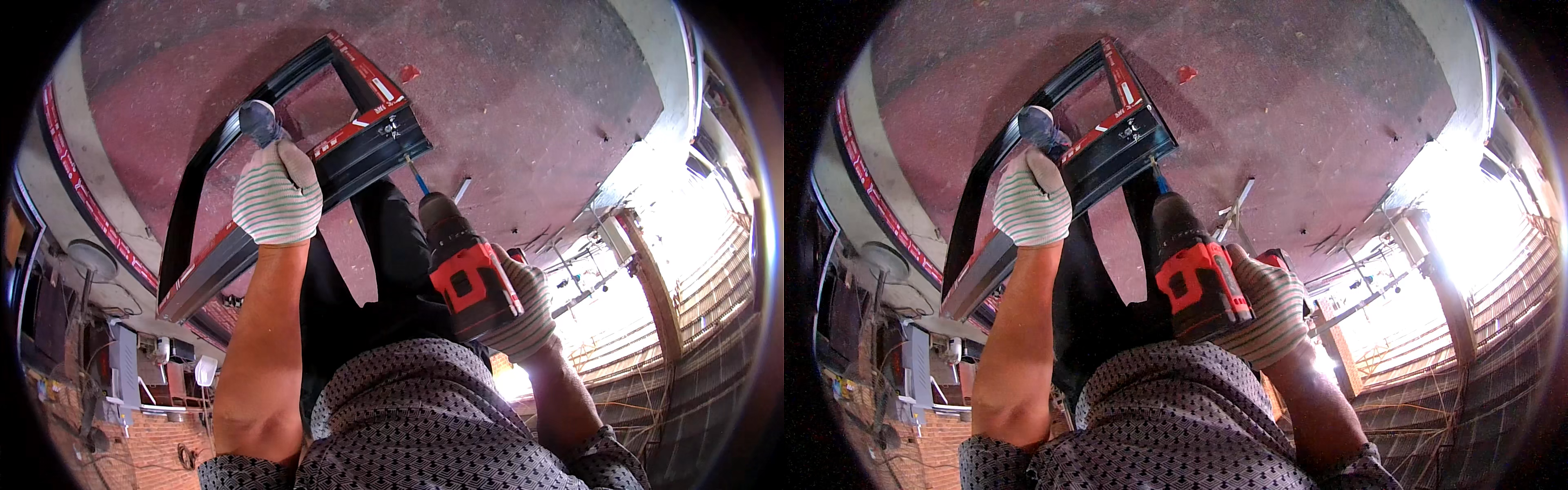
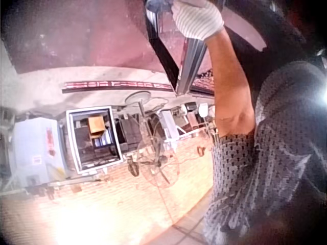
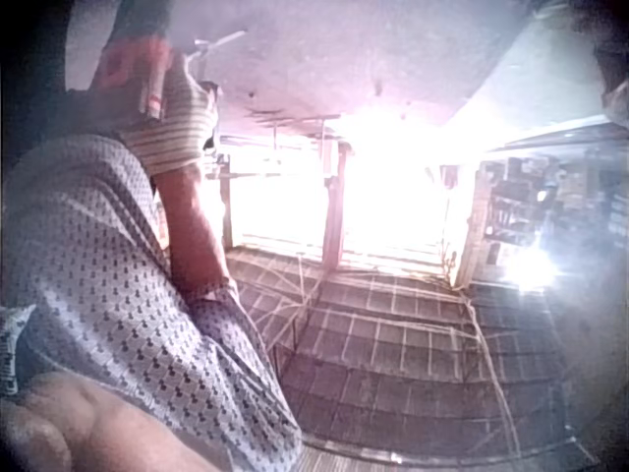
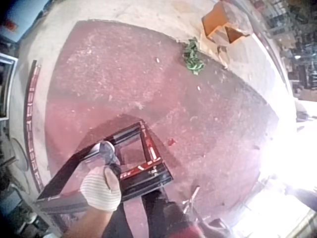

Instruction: The person uses a cordless drill to fasten screws into black metal window frame components. They handle the frame pieces, aligning them and securing them together in a workshop environment.

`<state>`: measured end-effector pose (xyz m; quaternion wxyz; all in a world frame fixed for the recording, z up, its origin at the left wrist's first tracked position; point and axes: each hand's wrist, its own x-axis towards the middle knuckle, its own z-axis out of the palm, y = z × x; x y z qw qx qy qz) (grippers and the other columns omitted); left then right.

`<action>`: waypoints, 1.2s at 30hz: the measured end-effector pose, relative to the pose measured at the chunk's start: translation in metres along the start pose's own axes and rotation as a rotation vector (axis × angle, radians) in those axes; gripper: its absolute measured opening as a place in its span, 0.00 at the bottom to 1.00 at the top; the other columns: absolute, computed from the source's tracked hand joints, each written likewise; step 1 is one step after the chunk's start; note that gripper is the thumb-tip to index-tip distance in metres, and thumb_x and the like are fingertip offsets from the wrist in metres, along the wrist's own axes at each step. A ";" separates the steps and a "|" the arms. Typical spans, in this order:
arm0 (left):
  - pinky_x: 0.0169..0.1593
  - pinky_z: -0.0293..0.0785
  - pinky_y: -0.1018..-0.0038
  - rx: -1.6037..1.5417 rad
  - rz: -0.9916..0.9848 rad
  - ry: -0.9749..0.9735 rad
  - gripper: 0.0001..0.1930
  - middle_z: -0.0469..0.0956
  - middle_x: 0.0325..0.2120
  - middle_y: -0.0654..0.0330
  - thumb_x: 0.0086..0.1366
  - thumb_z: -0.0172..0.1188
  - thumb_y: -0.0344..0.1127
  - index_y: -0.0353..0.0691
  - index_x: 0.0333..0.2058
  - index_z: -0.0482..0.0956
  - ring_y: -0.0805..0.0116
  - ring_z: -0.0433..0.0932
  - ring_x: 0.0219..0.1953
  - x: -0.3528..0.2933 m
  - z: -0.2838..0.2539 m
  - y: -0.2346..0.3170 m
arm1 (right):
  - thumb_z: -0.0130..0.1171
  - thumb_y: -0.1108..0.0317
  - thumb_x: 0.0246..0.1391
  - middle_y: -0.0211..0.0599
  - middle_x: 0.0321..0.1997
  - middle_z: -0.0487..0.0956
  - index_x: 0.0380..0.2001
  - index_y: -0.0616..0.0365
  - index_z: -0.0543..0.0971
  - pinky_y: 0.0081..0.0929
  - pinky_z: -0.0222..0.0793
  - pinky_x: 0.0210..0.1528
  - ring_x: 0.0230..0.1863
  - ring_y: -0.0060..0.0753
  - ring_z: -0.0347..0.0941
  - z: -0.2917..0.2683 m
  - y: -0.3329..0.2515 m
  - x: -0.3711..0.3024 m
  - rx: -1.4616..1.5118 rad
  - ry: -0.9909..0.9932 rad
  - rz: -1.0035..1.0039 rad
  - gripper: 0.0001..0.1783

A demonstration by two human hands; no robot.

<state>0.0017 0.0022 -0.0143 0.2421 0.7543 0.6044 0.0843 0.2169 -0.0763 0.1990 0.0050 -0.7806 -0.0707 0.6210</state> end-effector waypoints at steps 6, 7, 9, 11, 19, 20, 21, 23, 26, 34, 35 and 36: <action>0.25 0.72 0.61 0.010 0.005 -0.043 0.14 0.76 0.20 0.54 0.66 0.47 0.37 0.39 0.26 0.79 0.52 0.75 0.21 -0.001 0.002 -0.002 | 0.67 0.68 0.49 0.23 0.37 0.81 0.47 0.56 0.77 0.17 0.75 0.39 0.36 0.15 0.76 0.000 -0.003 0.001 0.191 -0.032 0.102 0.20; 0.25 0.72 0.61 0.003 0.012 -0.051 0.14 0.76 0.20 0.54 0.66 0.47 0.37 0.39 0.26 0.78 0.52 0.75 0.21 -0.001 0.002 -0.002 | 0.65 0.68 0.51 0.23 0.37 0.81 0.47 0.56 0.77 0.17 0.75 0.39 0.36 0.15 0.76 0.001 -0.001 0.002 0.322 -0.022 0.148 0.19; 0.25 0.73 0.61 -0.004 0.010 -0.058 0.14 0.76 0.20 0.54 0.66 0.47 0.37 0.39 0.26 0.78 0.52 0.75 0.21 0.000 0.000 -0.001 | 0.62 0.70 0.55 0.24 0.38 0.81 0.48 0.57 0.77 0.16 0.76 0.39 0.37 0.15 0.76 0.003 0.004 0.005 0.634 -0.005 0.233 0.17; 0.26 0.73 0.61 -0.006 -0.009 -0.056 0.15 0.76 0.20 0.54 0.67 0.46 0.37 0.39 0.25 0.78 0.52 0.75 0.21 0.001 -0.001 0.002 | 0.58 0.71 0.59 0.25 0.40 0.80 0.49 0.57 0.76 0.15 0.77 0.39 0.37 0.15 0.76 0.002 0.002 0.004 0.799 -0.009 0.244 0.15; 0.26 0.74 0.62 0.048 0.011 -0.079 0.16 0.77 0.21 0.54 0.67 0.45 0.38 0.39 0.25 0.78 0.52 0.76 0.22 0.002 -0.004 0.004 | 0.60 0.71 0.57 0.24 0.40 0.80 0.48 0.57 0.77 0.15 0.77 0.37 0.36 0.14 0.77 -0.005 -0.003 0.003 -0.054 -0.037 -0.013 0.15; 0.26 0.74 0.62 0.053 0.014 -0.077 0.16 0.77 0.21 0.54 0.67 0.45 0.38 0.39 0.25 0.78 0.52 0.76 0.22 0.002 -0.004 0.004 | 0.61 0.71 0.56 0.24 0.39 0.81 0.48 0.57 0.77 0.15 0.77 0.37 0.36 0.14 0.76 -0.006 -0.004 0.004 -0.191 -0.043 -0.037 0.15; 0.26 0.74 0.62 0.057 0.024 -0.055 0.16 0.77 0.21 0.54 0.67 0.45 0.38 0.39 0.25 0.78 0.52 0.76 0.22 0.002 -0.003 0.004 | 0.63 0.70 0.54 0.24 0.39 0.81 0.47 0.56 0.78 0.15 0.76 0.37 0.35 0.15 0.76 -0.009 -0.011 0.004 -0.353 -0.059 -0.064 0.16; 0.27 0.74 0.62 0.063 0.045 -0.011 0.16 0.77 0.21 0.54 0.67 0.45 0.38 0.40 0.25 0.78 0.52 0.76 0.22 0.002 -0.003 0.005 | 0.63 0.70 0.53 0.23 0.36 0.80 0.45 0.55 0.77 0.15 0.75 0.38 0.34 0.15 0.76 -0.006 -0.012 0.003 -0.291 -0.054 -0.038 0.15; 0.27 0.74 0.62 0.041 0.030 -0.052 0.15 0.77 0.21 0.54 0.67 0.45 0.38 0.40 0.25 0.78 0.52 0.76 0.23 -0.001 0.001 0.000 | 0.64 0.69 0.50 0.23 0.33 0.80 0.42 0.53 0.77 0.15 0.72 0.39 0.34 0.15 0.76 0.001 -0.006 0.004 0.151 -0.016 0.061 0.15; 0.27 0.74 0.61 0.041 -0.023 -0.074 0.15 0.78 0.21 0.55 0.67 0.46 0.38 0.40 0.25 0.78 0.52 0.76 0.22 -0.001 -0.001 0.004 | 0.68 0.66 0.45 0.22 0.33 0.80 0.41 0.52 0.79 0.16 0.71 0.39 0.34 0.15 0.74 -0.010 -0.015 0.006 -0.351 -0.044 -0.089 0.17; 0.27 0.74 0.61 0.038 -0.032 -0.080 0.15 0.78 0.22 0.55 0.67 0.45 0.38 0.40 0.25 0.78 0.52 0.76 0.22 0.000 -0.002 0.005 | 0.68 0.66 0.46 0.22 0.32 0.80 0.41 0.52 0.79 0.16 0.70 0.39 0.35 0.14 0.74 -0.007 -0.008 0.007 0.001 -0.042 0.010 0.17; 0.27 0.74 0.61 0.045 -0.029 -0.088 0.16 0.78 0.21 0.55 0.67 0.45 0.38 0.40 0.25 0.78 0.51 0.76 0.22 0.001 -0.003 0.006 | 0.68 0.66 0.46 0.22 0.32 0.80 0.41 0.52 0.79 0.16 0.70 0.38 0.35 0.14 0.74 -0.002 0.003 0.009 0.354 -0.037 0.110 0.17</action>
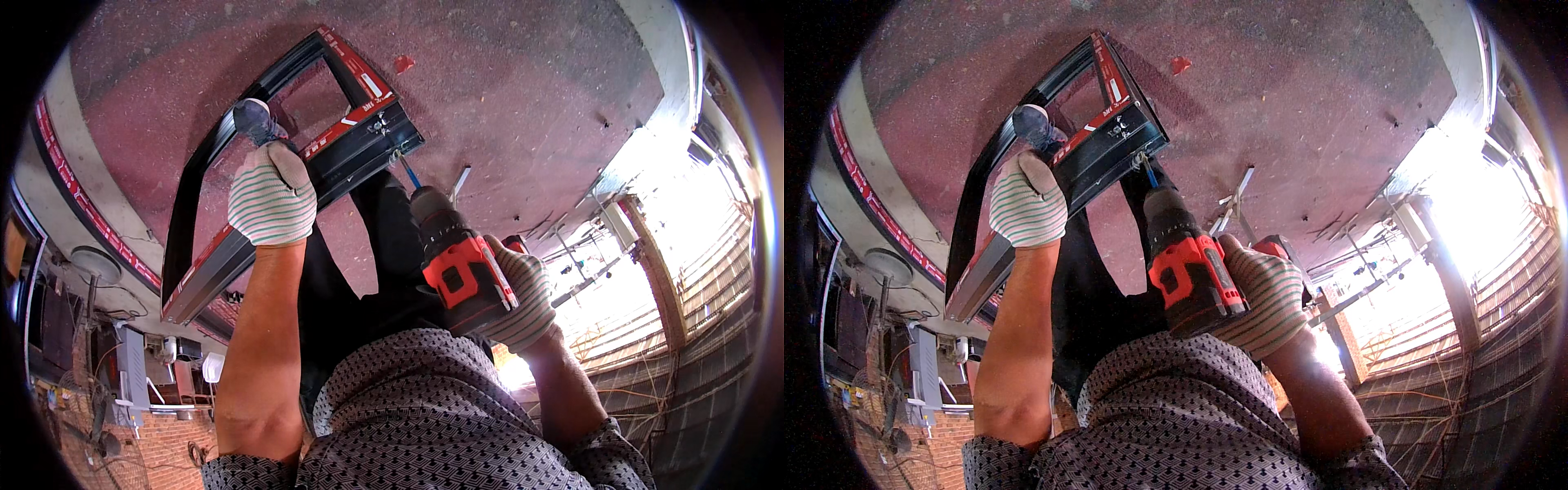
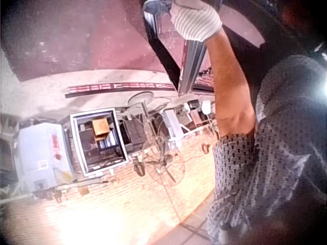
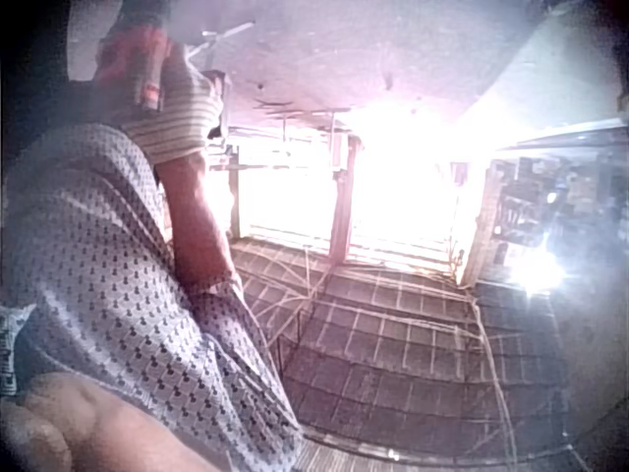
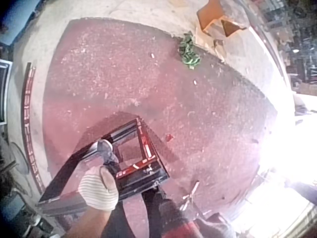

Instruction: The person uses a cordless drill to fasten screws into black metal window frame components. They handle the frame pieces, aligning them and securing them together in a workshop environment.

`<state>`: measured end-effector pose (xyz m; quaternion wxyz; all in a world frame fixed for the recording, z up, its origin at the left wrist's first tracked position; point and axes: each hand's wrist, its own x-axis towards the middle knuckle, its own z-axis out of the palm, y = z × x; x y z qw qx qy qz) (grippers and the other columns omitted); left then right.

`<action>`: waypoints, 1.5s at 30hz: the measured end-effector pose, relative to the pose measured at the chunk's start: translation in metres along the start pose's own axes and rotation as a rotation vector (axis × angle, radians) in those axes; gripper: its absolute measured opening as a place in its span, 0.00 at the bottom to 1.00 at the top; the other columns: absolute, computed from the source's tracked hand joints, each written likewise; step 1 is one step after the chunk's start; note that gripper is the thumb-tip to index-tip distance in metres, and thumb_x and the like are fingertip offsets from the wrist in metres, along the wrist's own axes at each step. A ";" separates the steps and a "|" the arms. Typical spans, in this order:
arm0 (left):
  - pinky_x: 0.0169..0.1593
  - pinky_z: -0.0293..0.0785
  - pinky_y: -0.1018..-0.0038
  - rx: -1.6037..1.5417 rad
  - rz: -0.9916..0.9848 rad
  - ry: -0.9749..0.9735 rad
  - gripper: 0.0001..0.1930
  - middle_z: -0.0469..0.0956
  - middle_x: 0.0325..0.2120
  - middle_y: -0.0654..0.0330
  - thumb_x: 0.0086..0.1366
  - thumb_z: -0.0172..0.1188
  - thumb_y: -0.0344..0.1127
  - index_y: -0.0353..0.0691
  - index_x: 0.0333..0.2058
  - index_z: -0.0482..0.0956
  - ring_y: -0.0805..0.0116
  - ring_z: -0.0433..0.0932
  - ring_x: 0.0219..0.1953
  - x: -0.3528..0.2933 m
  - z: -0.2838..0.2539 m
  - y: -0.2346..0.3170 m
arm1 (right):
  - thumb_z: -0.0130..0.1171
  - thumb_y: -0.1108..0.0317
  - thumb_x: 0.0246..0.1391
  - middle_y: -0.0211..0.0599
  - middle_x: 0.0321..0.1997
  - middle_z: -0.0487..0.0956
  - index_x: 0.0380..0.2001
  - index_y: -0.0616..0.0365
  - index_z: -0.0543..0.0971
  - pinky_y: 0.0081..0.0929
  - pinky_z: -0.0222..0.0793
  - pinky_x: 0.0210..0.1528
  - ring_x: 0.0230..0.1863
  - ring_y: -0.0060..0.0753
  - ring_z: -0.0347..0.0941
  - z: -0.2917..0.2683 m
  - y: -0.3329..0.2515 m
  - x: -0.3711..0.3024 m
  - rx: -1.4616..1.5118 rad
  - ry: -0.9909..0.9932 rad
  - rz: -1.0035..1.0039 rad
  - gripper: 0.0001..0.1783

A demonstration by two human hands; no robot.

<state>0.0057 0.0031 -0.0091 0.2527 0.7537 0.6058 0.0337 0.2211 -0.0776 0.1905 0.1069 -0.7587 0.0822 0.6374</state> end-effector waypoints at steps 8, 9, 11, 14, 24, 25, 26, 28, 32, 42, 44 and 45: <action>0.27 0.73 0.61 -0.004 0.014 0.038 0.17 0.77 0.20 0.54 0.67 0.44 0.39 0.39 0.25 0.78 0.51 0.76 0.22 0.000 0.001 0.000 | 0.68 0.65 0.46 0.22 0.31 0.79 0.40 0.55 0.77 0.16 0.70 0.37 0.34 0.13 0.73 -0.004 -0.017 -0.004 -0.748 -0.022 -0.125 0.17; 0.27 0.73 0.61 -0.005 0.001 0.007 0.17 0.77 0.20 0.53 0.67 0.44 0.39 0.39 0.25 0.78 0.51 0.76 0.22 0.001 -0.001 0.001 | 0.68 0.65 0.46 0.22 0.31 0.79 0.39 0.56 0.77 0.17 0.70 0.37 0.34 0.13 0.72 -0.005 -0.016 -0.003 -0.802 -0.024 -0.144 0.17; 0.26 0.73 0.61 -0.007 -0.024 -0.055 0.17 0.77 0.20 0.53 0.67 0.44 0.39 0.39 0.24 0.78 0.51 0.76 0.22 0.004 -0.006 0.007 | 0.68 0.66 0.46 0.22 0.32 0.79 0.40 0.56 0.77 0.17 0.70 0.37 0.34 0.13 0.73 -0.005 -0.016 -0.001 -0.768 -0.014 -0.147 0.18; 0.26 0.73 0.60 -0.026 -0.024 -0.013 0.18 0.77 0.20 0.53 0.67 0.44 0.39 0.39 0.24 0.78 0.51 0.76 0.22 0.001 -0.005 0.004 | 0.69 0.66 0.45 0.24 0.34 0.80 0.41 0.57 0.77 0.17 0.71 0.39 0.35 0.13 0.73 -0.008 -0.004 0.002 -0.751 0.005 -0.115 0.19; 0.25 0.73 0.61 -0.008 -0.008 0.001 0.17 0.77 0.20 0.53 0.67 0.45 0.38 0.40 0.23 0.78 0.50 0.75 0.20 0.002 -0.003 0.002 | 0.67 0.46 0.43 0.34 0.26 0.79 0.39 0.54 0.75 0.29 0.72 0.31 0.29 0.34 0.79 -0.009 0.004 0.012 -0.721 0.002 -0.224 0.27; 0.25 0.73 0.61 -0.022 -0.020 0.003 0.17 0.77 0.19 0.53 0.67 0.45 0.38 0.41 0.23 0.77 0.50 0.75 0.20 -0.002 0.001 -0.001 | 0.67 0.42 0.42 0.36 0.25 0.79 0.38 0.54 0.75 0.32 0.72 0.30 0.28 0.37 0.80 -0.005 -0.004 0.012 -0.833 0.016 -0.254 0.29; 0.24 0.73 0.60 -0.036 -0.032 0.006 0.17 0.77 0.19 0.53 0.67 0.45 0.38 0.41 0.22 0.77 0.49 0.75 0.20 -0.004 0.005 -0.004 | 0.67 0.39 0.42 0.35 0.26 0.80 0.37 0.54 0.75 0.32 0.73 0.31 0.30 0.35 0.80 -0.004 -0.025 0.008 -1.164 0.011 -0.294 0.31; 0.25 0.73 0.61 -0.039 -0.001 0.046 0.17 0.77 0.19 0.53 0.67 0.44 0.39 0.42 0.22 0.77 0.50 0.75 0.20 0.000 0.004 0.000 | 0.66 0.30 0.37 0.38 0.26 0.80 0.34 0.54 0.74 0.35 0.73 0.31 0.30 0.40 0.81 0.002 -0.059 0.009 -1.550 -0.006 -0.212 0.37; 0.27 0.73 0.58 -0.040 -0.027 0.043 0.18 0.78 0.20 0.51 0.67 0.45 0.41 0.42 0.23 0.78 0.48 0.76 0.22 0.000 0.005 0.002 | 0.67 0.38 0.41 0.39 0.32 0.81 0.39 0.56 0.77 0.31 0.75 0.36 0.32 0.38 0.80 -0.028 -0.037 0.027 -1.070 -0.015 -0.212 0.33; 0.31 0.74 0.57 0.033 -0.047 -0.017 0.20 0.79 0.23 0.49 0.69 0.41 0.43 0.41 0.26 0.78 0.46 0.78 0.26 0.006 -0.003 0.006 | 0.69 0.72 0.43 0.29 0.40 0.83 0.47 0.63 0.78 0.19 0.76 0.47 0.38 0.14 0.77 -0.051 -0.037 0.031 -0.481 -0.077 -0.195 0.24; 0.34 0.74 0.57 0.087 -0.107 -0.043 0.21 0.80 0.26 0.48 0.70 0.40 0.46 0.41 0.30 0.79 0.45 0.79 0.29 -0.003 -0.004 -0.001 | 0.62 0.72 0.53 0.33 0.40 0.82 0.46 0.66 0.77 0.23 0.78 0.47 0.38 0.21 0.79 -0.059 -0.005 0.055 -0.227 -0.153 -0.178 0.17; 0.35 0.75 0.57 0.081 -0.133 -0.037 0.21 0.80 0.26 0.48 0.70 0.40 0.46 0.40 0.29 0.79 0.45 0.79 0.30 -0.004 -0.003 -0.001 | 0.56 0.73 0.59 0.36 0.40 0.82 0.45 0.68 0.77 0.27 0.79 0.46 0.39 0.26 0.80 -0.062 0.014 0.064 -0.151 -0.174 -0.177 0.13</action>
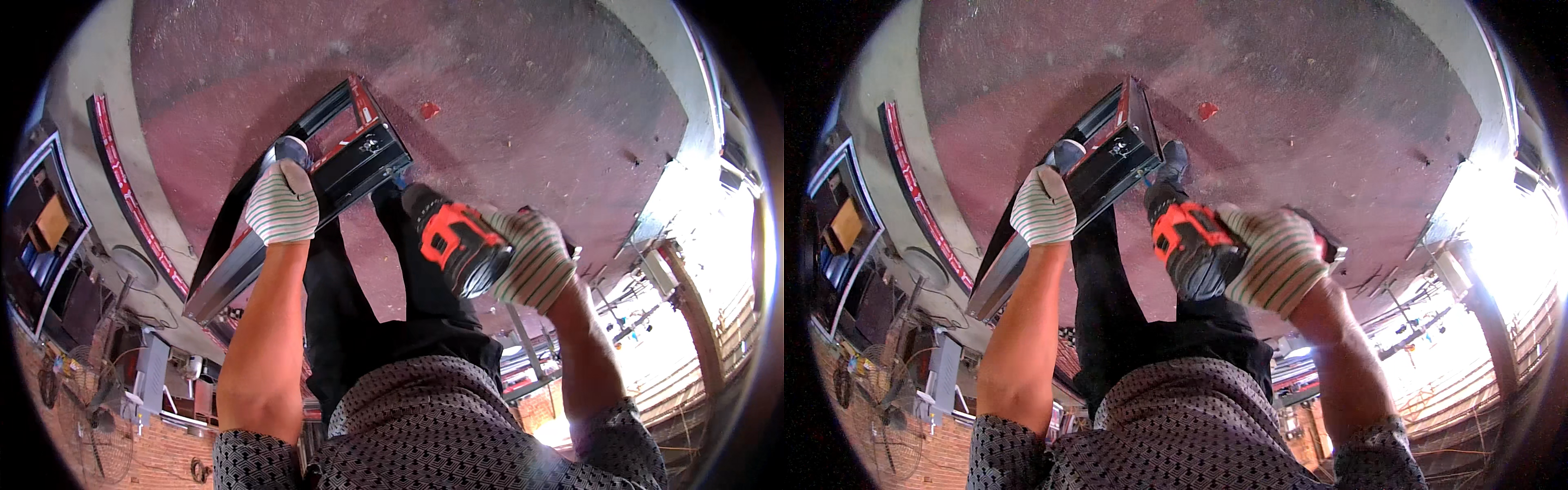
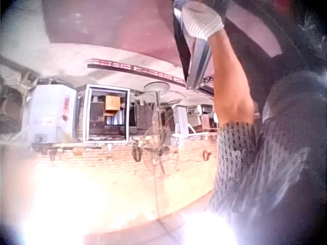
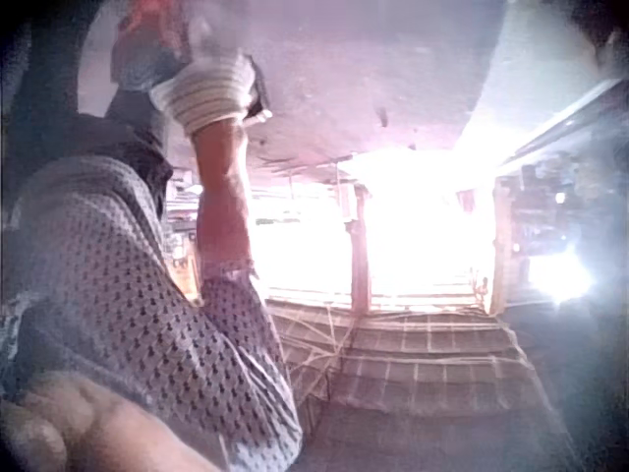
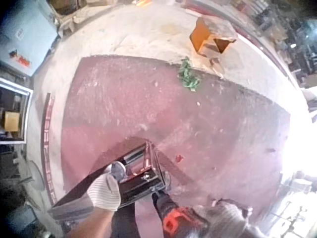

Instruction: The person uses a cordless drill to fasten screws into black metal window frame components. They handle the frame pieces, aligning them and securing them together in a workshop environment.

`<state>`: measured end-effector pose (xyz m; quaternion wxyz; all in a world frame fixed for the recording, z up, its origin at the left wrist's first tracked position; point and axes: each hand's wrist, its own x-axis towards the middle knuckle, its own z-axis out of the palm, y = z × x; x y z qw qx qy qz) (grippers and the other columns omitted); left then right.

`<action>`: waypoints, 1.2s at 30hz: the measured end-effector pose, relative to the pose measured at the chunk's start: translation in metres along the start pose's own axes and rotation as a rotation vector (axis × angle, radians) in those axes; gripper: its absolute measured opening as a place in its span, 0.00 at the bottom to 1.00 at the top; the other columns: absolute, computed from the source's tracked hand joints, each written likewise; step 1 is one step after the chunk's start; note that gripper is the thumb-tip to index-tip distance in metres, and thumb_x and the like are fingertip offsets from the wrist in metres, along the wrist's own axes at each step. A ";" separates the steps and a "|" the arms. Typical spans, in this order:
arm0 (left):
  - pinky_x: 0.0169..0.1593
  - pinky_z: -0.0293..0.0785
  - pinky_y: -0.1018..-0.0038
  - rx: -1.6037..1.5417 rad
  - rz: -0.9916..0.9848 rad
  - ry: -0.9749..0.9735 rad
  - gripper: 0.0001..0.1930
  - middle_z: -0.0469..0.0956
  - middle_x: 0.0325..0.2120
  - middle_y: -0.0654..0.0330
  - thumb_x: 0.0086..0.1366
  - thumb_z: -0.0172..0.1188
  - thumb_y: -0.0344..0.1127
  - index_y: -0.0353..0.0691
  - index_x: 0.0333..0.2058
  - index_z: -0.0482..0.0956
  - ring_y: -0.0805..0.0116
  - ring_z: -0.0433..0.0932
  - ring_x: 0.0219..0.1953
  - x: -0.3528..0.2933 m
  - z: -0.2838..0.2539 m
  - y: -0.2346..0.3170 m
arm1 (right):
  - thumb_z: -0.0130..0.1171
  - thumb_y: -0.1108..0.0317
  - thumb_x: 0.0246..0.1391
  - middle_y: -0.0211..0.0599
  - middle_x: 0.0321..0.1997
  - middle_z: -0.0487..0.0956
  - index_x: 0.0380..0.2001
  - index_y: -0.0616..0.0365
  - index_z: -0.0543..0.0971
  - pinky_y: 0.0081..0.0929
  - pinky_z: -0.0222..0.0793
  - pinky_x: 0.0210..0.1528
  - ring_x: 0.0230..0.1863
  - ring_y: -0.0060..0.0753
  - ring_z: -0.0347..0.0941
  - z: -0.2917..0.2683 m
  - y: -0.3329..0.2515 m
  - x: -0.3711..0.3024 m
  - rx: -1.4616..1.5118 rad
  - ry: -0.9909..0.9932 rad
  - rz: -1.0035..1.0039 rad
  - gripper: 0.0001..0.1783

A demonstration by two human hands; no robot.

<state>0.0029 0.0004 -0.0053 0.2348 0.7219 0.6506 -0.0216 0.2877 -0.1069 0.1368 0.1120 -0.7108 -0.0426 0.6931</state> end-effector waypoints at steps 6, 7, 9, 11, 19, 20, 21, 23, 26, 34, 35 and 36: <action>0.39 0.75 0.56 0.027 -0.068 -0.012 0.24 0.81 0.29 0.45 0.70 0.39 0.49 0.39 0.33 0.80 0.43 0.79 0.33 0.001 -0.005 0.007 | 0.51 0.70 0.64 0.44 0.42 0.82 0.42 0.65 0.76 0.36 0.80 0.45 0.41 0.37 0.81 0.010 0.062 -0.022 0.621 0.043 0.237 0.09; 0.41 0.74 0.57 0.009 -0.104 -0.061 0.25 0.81 0.32 0.45 0.71 0.39 0.53 0.40 0.37 0.81 0.43 0.80 0.36 0.002 -0.007 0.005 | 0.51 0.70 0.64 0.43 0.41 0.82 0.43 0.65 0.76 0.34 0.80 0.45 0.41 0.37 0.81 0.009 0.066 -0.024 0.923 0.046 0.380 0.10; 0.42 0.74 0.58 0.012 -0.120 -0.094 0.26 0.81 0.33 0.45 0.71 0.39 0.54 0.39 0.39 0.81 0.44 0.80 0.37 0.004 -0.006 0.007 | 0.50 0.70 0.65 0.41 0.41 0.82 0.44 0.65 0.76 0.31 0.79 0.45 0.42 0.36 0.81 0.005 0.078 -0.029 1.273 0.076 0.532 0.10; 0.46 0.73 0.55 -0.043 -0.158 -0.202 0.30 0.79 0.37 0.40 0.71 0.37 0.58 0.38 0.43 0.80 0.39 0.78 0.42 0.009 -0.009 0.010 | 0.49 0.68 0.65 0.43 0.43 0.82 0.44 0.65 0.77 0.33 0.78 0.47 0.42 0.36 0.81 -0.007 0.115 -0.030 1.099 0.108 0.363 0.12; 0.58 0.67 0.59 -0.150 -0.124 -0.409 0.42 0.76 0.49 0.39 0.67 0.32 0.70 0.35 0.51 0.77 0.41 0.72 0.55 0.027 0.001 0.038 | 0.48 0.68 0.63 0.48 0.42 0.82 0.44 0.66 0.76 0.38 0.79 0.47 0.40 0.43 0.81 -0.056 0.227 -0.024 1.374 0.237 0.268 0.13; 0.58 0.67 0.58 -0.129 -0.151 -0.440 0.42 0.76 0.49 0.39 0.67 0.32 0.70 0.35 0.51 0.77 0.41 0.72 0.55 0.027 0.003 0.035 | 0.47 0.69 0.62 0.49 0.42 0.82 0.44 0.67 0.76 0.39 0.79 0.48 0.40 0.44 0.81 -0.060 0.242 -0.020 1.388 0.229 0.240 0.14; 0.58 0.67 0.58 -0.111 -0.157 -0.468 0.42 0.76 0.49 0.39 0.67 0.32 0.70 0.35 0.51 0.77 0.41 0.72 0.55 0.031 0.004 0.036 | 0.45 0.70 0.62 0.50 0.43 0.81 0.44 0.68 0.76 0.40 0.79 0.48 0.41 0.46 0.80 -0.060 0.260 -0.018 1.414 0.230 0.203 0.15; 0.58 0.66 0.58 -0.106 -0.144 -0.444 0.43 0.75 0.49 0.38 0.66 0.31 0.71 0.34 0.51 0.76 0.38 0.70 0.56 0.028 0.003 0.044 | 0.43 0.71 0.61 0.51 0.44 0.81 0.45 0.70 0.75 0.41 0.78 0.50 0.43 0.48 0.80 -0.061 0.296 -0.010 1.510 0.214 0.160 0.16; 0.56 0.67 0.54 -0.044 -0.127 -0.472 0.42 0.75 0.47 0.36 0.68 0.29 0.68 0.32 0.48 0.78 0.37 0.71 0.55 0.021 0.006 0.048 | 0.42 0.60 0.64 0.49 0.51 0.77 0.50 0.64 0.74 0.42 0.69 0.59 0.52 0.46 0.75 -0.063 0.327 -0.016 0.944 0.176 -0.200 0.21; 0.63 0.60 0.64 -0.238 -0.115 -0.460 0.43 0.69 0.58 0.42 0.70 0.31 0.67 0.27 0.59 0.67 0.51 0.68 0.61 0.023 0.014 0.034 | 0.48 0.61 0.63 0.33 0.44 0.80 0.48 0.52 0.77 0.29 0.70 0.53 0.44 0.32 0.76 -0.031 0.379 0.006 0.050 0.394 -0.156 0.15; 0.66 0.55 0.65 -0.309 -0.154 -0.482 0.43 0.63 0.62 0.44 0.69 0.32 0.68 0.30 0.63 0.61 0.52 0.63 0.64 0.027 0.015 0.040 | 0.50 0.62 0.62 0.32 0.43 0.80 0.47 0.51 0.77 0.28 0.70 0.51 0.43 0.30 0.76 -0.036 0.387 0.013 0.022 0.396 -0.163 0.14; 0.69 0.50 0.65 -0.352 -0.194 -0.514 0.44 0.57 0.67 0.47 0.68 0.34 0.69 0.34 0.67 0.55 0.53 0.58 0.67 0.029 0.020 0.040 | 0.52 0.63 0.61 0.31 0.41 0.81 0.47 0.51 0.78 0.26 0.71 0.50 0.43 0.29 0.77 -0.037 0.400 0.021 0.011 0.415 -0.163 0.13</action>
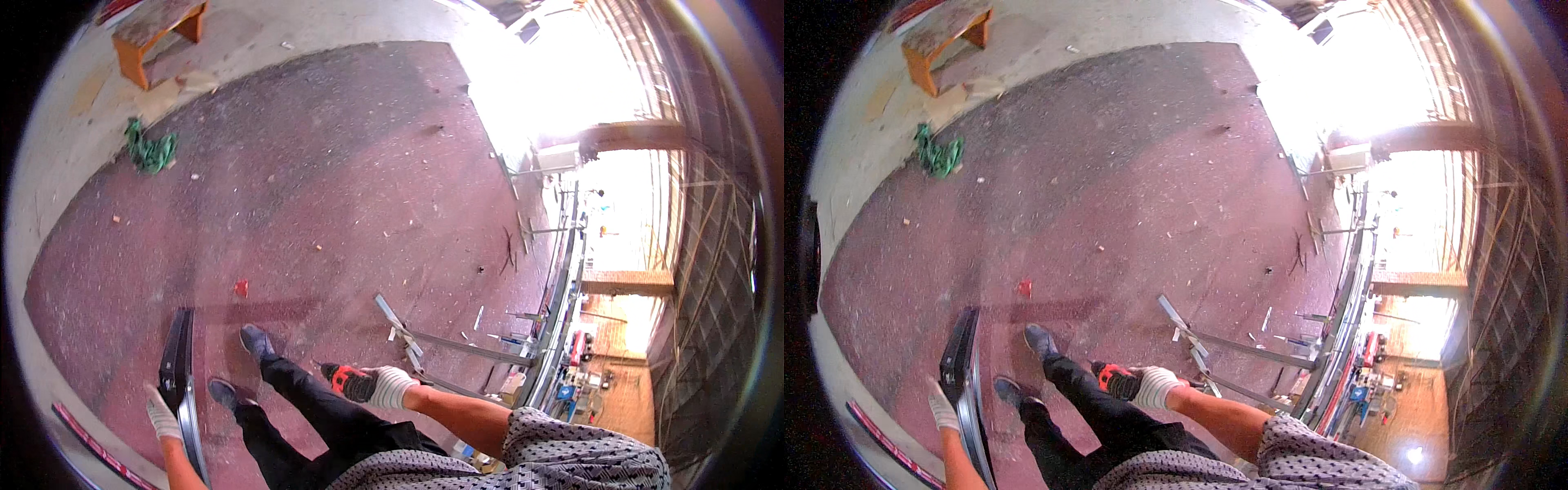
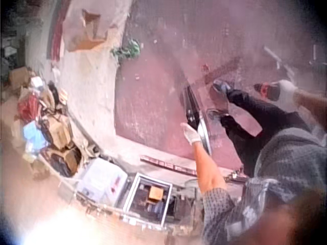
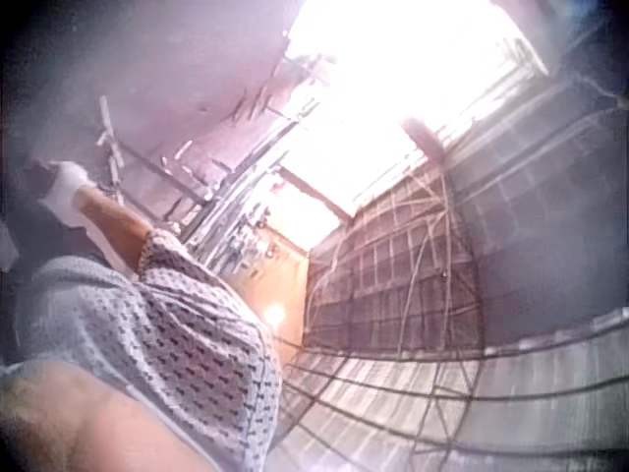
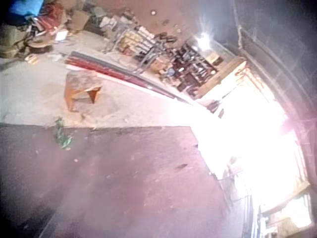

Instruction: The person uses a cordless drill to fasten screws into black metal window frame components. They handle the frame pieces, aligning them and securing them together in a workshop environment.

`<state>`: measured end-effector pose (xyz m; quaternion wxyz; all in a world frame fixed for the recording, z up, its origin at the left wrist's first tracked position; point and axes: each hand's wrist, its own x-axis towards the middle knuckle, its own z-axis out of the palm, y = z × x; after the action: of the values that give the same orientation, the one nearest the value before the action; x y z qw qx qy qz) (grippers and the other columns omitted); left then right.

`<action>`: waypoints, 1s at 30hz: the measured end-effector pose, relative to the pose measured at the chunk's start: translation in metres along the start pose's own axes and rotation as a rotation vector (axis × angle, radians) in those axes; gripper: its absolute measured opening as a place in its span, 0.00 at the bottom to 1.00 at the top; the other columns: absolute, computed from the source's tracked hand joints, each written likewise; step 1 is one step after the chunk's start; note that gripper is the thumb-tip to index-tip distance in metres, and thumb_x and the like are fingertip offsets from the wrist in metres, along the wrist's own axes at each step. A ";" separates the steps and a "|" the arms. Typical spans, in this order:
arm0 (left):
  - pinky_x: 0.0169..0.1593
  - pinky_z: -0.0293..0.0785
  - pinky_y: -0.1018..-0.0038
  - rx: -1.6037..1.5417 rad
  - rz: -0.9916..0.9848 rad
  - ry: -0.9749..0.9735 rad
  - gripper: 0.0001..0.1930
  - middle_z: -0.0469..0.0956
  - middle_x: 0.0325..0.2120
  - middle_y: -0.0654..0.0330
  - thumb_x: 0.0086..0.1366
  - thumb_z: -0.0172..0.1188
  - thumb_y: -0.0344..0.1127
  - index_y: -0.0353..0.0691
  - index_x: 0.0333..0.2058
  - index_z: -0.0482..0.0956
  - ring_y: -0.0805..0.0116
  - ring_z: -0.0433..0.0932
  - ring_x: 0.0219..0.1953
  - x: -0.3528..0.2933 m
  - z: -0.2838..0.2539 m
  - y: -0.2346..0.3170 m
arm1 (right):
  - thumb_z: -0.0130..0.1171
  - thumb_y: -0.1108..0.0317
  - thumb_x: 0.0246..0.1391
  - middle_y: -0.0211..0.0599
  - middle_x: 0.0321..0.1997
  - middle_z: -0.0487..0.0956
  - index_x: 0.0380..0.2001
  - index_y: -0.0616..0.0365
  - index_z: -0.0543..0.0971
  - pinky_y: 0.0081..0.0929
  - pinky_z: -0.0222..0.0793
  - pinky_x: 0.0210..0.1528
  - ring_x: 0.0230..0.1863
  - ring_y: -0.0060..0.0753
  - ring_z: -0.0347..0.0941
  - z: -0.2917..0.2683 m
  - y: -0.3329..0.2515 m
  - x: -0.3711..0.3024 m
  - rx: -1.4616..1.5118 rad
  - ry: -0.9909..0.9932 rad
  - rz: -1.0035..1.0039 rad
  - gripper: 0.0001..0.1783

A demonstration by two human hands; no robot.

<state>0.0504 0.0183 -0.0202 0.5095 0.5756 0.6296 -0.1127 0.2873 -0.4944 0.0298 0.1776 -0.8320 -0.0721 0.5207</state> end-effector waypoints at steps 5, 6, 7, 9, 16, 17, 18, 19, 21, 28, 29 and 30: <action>0.70 0.45 0.60 -0.242 -0.135 -0.177 0.53 0.52 0.69 0.54 0.60 0.40 0.77 0.39 0.70 0.46 0.54 0.54 0.69 0.034 -0.002 0.013 | 0.48 0.67 0.65 0.28 0.45 0.79 0.49 0.57 0.77 0.23 0.71 0.52 0.46 0.24 0.75 0.036 -0.002 -0.031 0.193 0.004 0.061 0.13; 0.70 0.46 0.59 -0.244 -0.198 -0.137 0.55 0.53 0.69 0.54 0.58 0.41 0.79 0.40 0.70 0.46 0.54 0.54 0.69 0.031 -0.012 0.025 | 0.48 0.66 0.66 0.29 0.46 0.79 0.50 0.57 0.76 0.23 0.71 0.52 0.47 0.24 0.75 0.005 -0.072 -0.037 0.003 -0.071 0.105 0.14; 0.67 0.55 0.65 -0.329 -0.178 -0.075 0.55 0.61 0.65 0.56 0.55 0.43 0.80 0.36 0.67 0.57 0.59 0.61 0.65 0.081 -0.029 -0.027 | 0.48 0.65 0.66 0.30 0.46 0.79 0.51 0.58 0.75 0.23 0.71 0.53 0.48 0.24 0.75 -0.035 -0.154 -0.055 -0.198 -0.156 0.138 0.15; 0.66 0.57 0.64 -0.352 -0.317 -0.305 0.56 0.62 0.65 0.57 0.54 0.44 0.81 0.37 0.67 0.57 0.59 0.63 0.64 0.073 -0.015 0.022 | 0.50 0.62 0.64 0.29 0.44 0.80 0.50 0.56 0.76 0.23 0.71 0.49 0.45 0.25 0.76 -0.009 -0.102 -0.051 0.978 -0.094 0.642 0.15; 0.57 0.69 0.56 -0.333 -0.378 -0.469 0.41 0.77 0.50 0.54 0.54 0.59 0.69 0.40 0.56 0.73 0.53 0.75 0.50 0.144 -0.009 0.014 | 0.48 0.62 0.67 0.26 0.40 0.78 0.48 0.53 0.76 0.20 0.68 0.49 0.40 0.23 0.74 0.023 -0.063 -0.043 2.230 0.053 0.928 0.12; 0.55 0.70 0.58 -0.337 -0.378 -0.517 0.36 0.79 0.47 0.56 0.55 0.62 0.63 0.40 0.53 0.75 0.55 0.77 0.47 0.147 -0.007 0.015 | 0.47 0.62 0.67 0.25 0.40 0.78 0.48 0.52 0.76 0.20 0.68 0.49 0.40 0.23 0.74 0.026 -0.067 -0.045 2.234 0.034 0.933 0.12; 0.53 0.72 0.60 -0.339 -0.383 -0.564 0.30 0.80 0.45 0.57 0.56 0.65 0.56 0.41 0.50 0.77 0.57 0.78 0.45 0.144 -0.007 0.018 | 0.46 0.62 0.67 0.25 0.40 0.77 0.48 0.52 0.76 0.19 0.67 0.49 0.40 0.22 0.73 0.028 -0.073 -0.049 2.238 0.016 0.943 0.13; 0.50 0.73 0.60 -0.291 -0.393 -0.569 0.25 0.81 0.41 0.57 0.56 0.65 0.52 0.41 0.46 0.78 0.58 0.78 0.41 0.144 -0.006 0.022 | 0.45 0.61 0.68 0.25 0.41 0.77 0.48 0.52 0.76 0.19 0.66 0.50 0.41 0.22 0.73 0.034 -0.068 -0.049 2.270 0.007 0.933 0.13; 0.45 0.75 0.60 -0.194 -0.415 -0.580 0.16 0.81 0.33 0.58 0.56 0.65 0.45 0.42 0.38 0.79 0.58 0.79 0.34 0.143 -0.001 0.037 | 0.46 0.63 0.67 0.27 0.42 0.77 0.48 0.54 0.76 0.18 0.65 0.52 0.42 0.22 0.73 0.059 -0.035 -0.045 2.027 -0.058 0.757 0.13; 0.33 0.77 0.56 -0.077 -0.415 -0.561 0.09 0.78 0.25 0.58 0.59 0.59 0.41 0.42 0.31 0.76 0.57 0.76 0.23 0.108 0.000 0.043 | 0.51 0.69 0.62 0.31 0.42 0.78 0.48 0.57 0.76 0.19 0.66 0.56 0.44 0.24 0.74 0.136 0.054 -0.027 0.620 -0.054 0.081 0.12; 0.35 0.76 0.56 -0.051 -0.407 -0.566 0.11 0.78 0.28 0.57 0.59 0.60 0.42 0.41 0.34 0.78 0.59 0.77 0.27 0.102 -0.014 0.042 | 0.54 0.66 0.60 0.33 0.40 0.79 0.47 0.54 0.77 0.22 0.67 0.53 0.42 0.28 0.74 0.125 0.024 -0.029 0.446 -0.010 0.016 0.13; 0.35 0.76 0.56 -0.046 -0.324 -0.590 0.12 0.79 0.30 0.56 0.59 0.60 0.43 0.40 0.36 0.78 0.60 0.77 0.29 0.091 -0.015 0.041 | 0.57 0.64 0.56 0.35 0.39 0.80 0.46 0.52 0.77 0.25 0.68 0.51 0.41 0.30 0.75 0.123 0.023 -0.034 0.382 0.046 -0.040 0.14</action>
<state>0.0940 0.0980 -0.0652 0.6580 0.3990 0.5408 -0.3396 0.1610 -0.4990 0.0008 0.3442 -0.7932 0.0157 0.5021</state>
